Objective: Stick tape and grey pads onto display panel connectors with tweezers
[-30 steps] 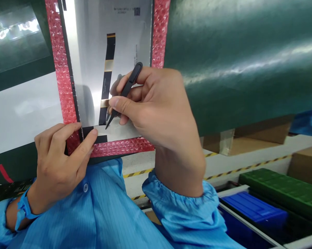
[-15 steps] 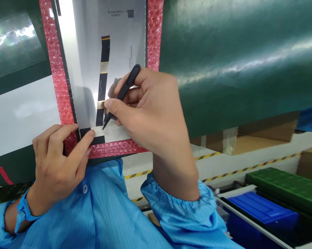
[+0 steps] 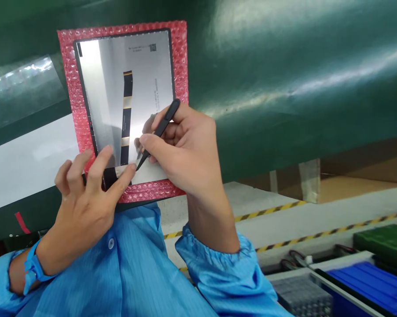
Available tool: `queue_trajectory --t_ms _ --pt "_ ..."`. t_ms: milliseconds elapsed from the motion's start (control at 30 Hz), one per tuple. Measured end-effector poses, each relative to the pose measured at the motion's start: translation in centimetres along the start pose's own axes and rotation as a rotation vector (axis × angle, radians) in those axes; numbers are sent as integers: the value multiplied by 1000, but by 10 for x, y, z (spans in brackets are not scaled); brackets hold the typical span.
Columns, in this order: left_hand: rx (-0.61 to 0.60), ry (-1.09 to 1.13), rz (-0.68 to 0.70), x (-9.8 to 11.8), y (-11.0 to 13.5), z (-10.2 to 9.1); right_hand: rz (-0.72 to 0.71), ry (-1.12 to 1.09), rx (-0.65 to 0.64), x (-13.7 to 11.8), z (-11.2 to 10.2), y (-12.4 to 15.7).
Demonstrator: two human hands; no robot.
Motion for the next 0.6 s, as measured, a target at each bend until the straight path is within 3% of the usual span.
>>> queue_trajectory --t_ms 167,333,600 --pt "-61 30 -25 -6 -1 -3 -29 -18 46 7 -4 0" --pt "-12 -71 -63 -9 10 -13 -50 -71 103 10 -6 -2" --pt "-117 31 86 10 -9 6 -47 -180 156 14 -6 -2"
Point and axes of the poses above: each hand's wrist, its own y-axis away from the middle knuckle, its own z-axis out of the palm, x = y × z, the point moved 10 cm from there along -y, towards the middle knuckle, and after that the axes turned 2 degrees about -z, right-handed, at the moved point
